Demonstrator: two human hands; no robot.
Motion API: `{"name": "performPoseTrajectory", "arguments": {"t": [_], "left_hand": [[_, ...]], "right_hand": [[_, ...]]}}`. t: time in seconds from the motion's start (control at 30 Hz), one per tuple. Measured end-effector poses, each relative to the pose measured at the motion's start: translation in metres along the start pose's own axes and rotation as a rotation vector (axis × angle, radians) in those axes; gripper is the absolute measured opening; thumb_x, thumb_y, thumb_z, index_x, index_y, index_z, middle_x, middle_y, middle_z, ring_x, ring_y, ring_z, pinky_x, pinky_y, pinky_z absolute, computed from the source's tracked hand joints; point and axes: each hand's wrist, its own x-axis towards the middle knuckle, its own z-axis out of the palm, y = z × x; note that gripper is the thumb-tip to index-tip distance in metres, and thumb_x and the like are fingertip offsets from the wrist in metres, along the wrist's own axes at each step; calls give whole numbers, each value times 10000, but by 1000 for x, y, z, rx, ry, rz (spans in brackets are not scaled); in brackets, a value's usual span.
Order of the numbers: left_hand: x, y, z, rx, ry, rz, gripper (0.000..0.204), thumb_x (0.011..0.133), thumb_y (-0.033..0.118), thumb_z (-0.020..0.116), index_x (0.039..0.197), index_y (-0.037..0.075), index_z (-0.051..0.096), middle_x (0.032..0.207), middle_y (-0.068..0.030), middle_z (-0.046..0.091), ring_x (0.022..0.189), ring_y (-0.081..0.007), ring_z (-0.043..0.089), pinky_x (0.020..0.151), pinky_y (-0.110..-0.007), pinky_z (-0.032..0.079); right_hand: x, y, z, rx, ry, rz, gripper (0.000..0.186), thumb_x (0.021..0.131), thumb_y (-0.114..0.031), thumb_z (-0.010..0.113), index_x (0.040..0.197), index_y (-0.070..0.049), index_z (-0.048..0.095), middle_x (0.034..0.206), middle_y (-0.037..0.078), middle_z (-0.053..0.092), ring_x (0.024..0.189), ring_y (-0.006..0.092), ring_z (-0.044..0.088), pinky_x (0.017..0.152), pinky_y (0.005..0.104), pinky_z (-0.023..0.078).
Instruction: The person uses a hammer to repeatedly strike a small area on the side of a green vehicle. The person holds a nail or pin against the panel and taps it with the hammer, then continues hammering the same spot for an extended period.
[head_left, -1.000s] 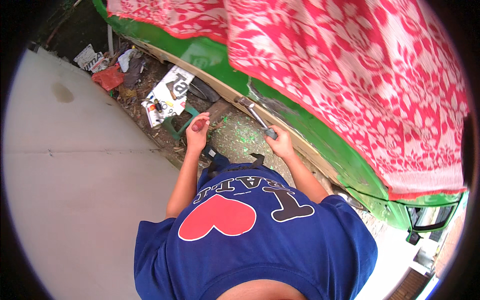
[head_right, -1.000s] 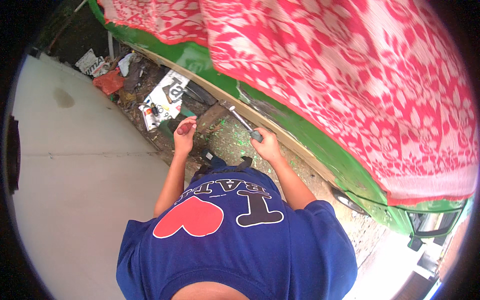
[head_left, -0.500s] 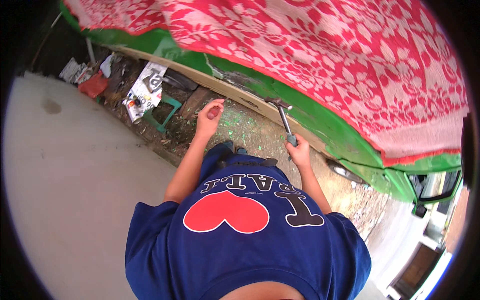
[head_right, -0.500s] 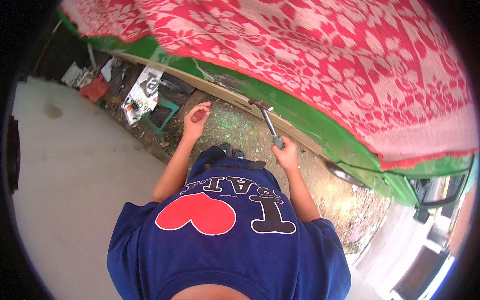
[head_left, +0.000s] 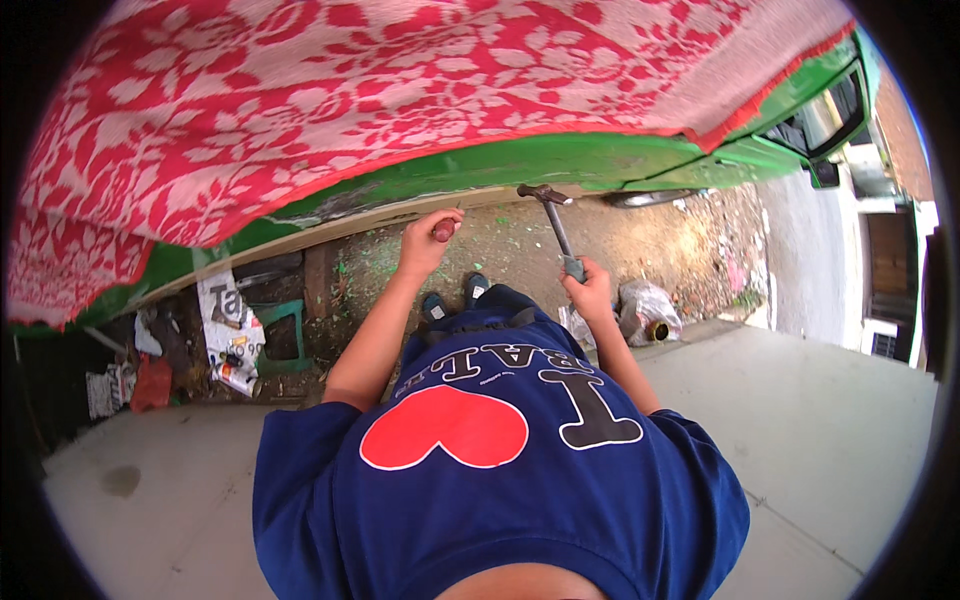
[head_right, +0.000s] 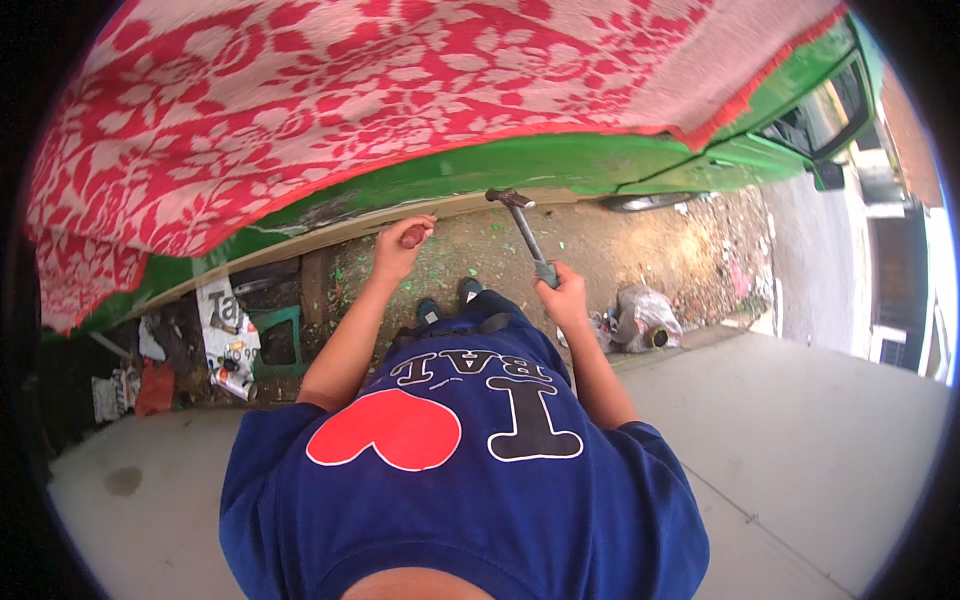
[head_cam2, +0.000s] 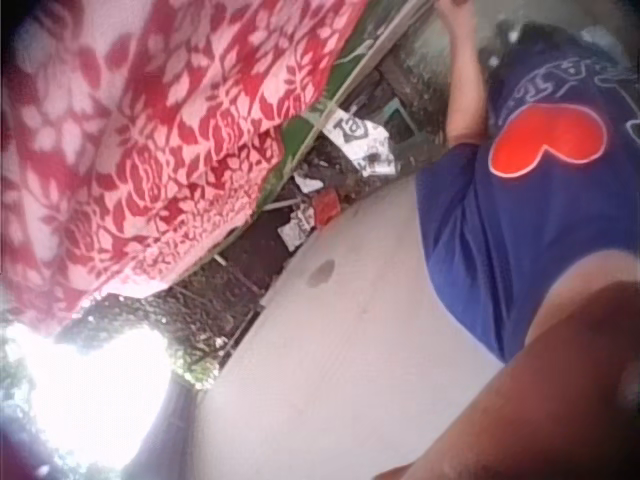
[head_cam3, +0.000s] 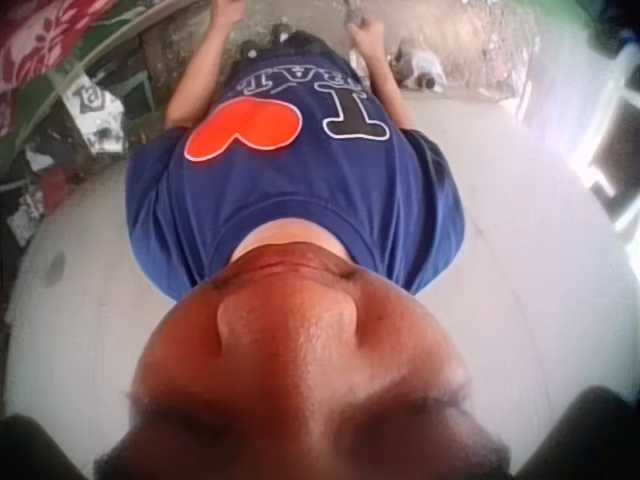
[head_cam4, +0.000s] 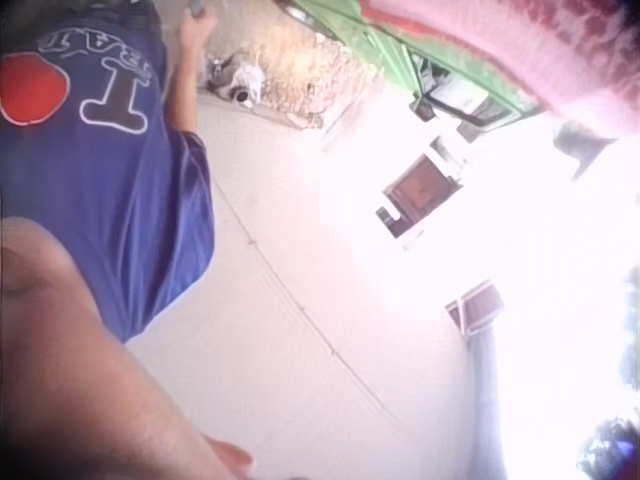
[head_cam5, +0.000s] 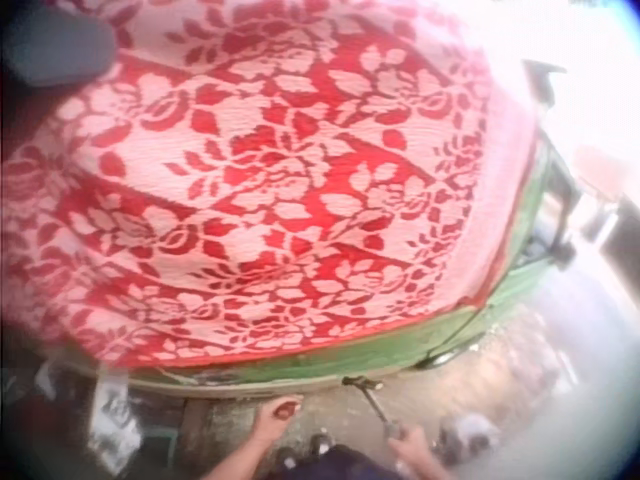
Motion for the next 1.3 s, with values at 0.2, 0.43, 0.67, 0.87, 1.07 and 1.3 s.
{"name": "performPoseTrajectory", "arguments": {"t": [0.2,0.43,0.67,0.87,1.07,1.3], "left_hand": [[20,14,52,146,-162,-34,192,814,8,712,996,67,691,1024,-82,734,914,-182,699,806,-313,537],[48,12,135,43,-281,71,232,756,-120,620,930,31,601,1039,-87,684,886,-204,683,762,-309,537],[73,9,237,-90,-404,161,300,725,-203,510,904,36,481,1083,-97,599,938,-209,642,804,-321,528],[80,1,289,-7,-320,44,311,728,-193,523,926,43,480,1055,-92,585,979,-234,621,867,-335,494],[84,1,307,48,-256,74,336,703,-197,523,930,47,485,1035,-94,583,992,-269,603,902,-348,469],[89,0,312,27,-247,34,318,711,-141,577,944,54,485,1028,-94,581,964,-299,587,868,-340,471]], "right_hand": [[-11,24,-32,37,118,-7,132,787,-127,681,859,-18,658,631,8,581,547,81,525,518,268,423],[6,44,-108,127,179,84,124,779,-99,690,870,-18,667,615,-11,575,517,63,521,483,249,414],[46,80,-196,99,86,94,131,788,-114,688,879,-23,665,615,-11,573,521,60,524,481,251,416],[72,113,-239,126,12,128,113,800,-81,678,882,-11,642,623,-6,571,505,70,518,473,247,412],[84,110,-259,35,-30,94,148,793,-139,695,876,-21,659,592,-12,558,514,72,514,490,263,414],[88,116,-261,36,-48,99,148,792,-138,696,867,-16,659,585,6,558,511,77,518,488,272,416]]}}
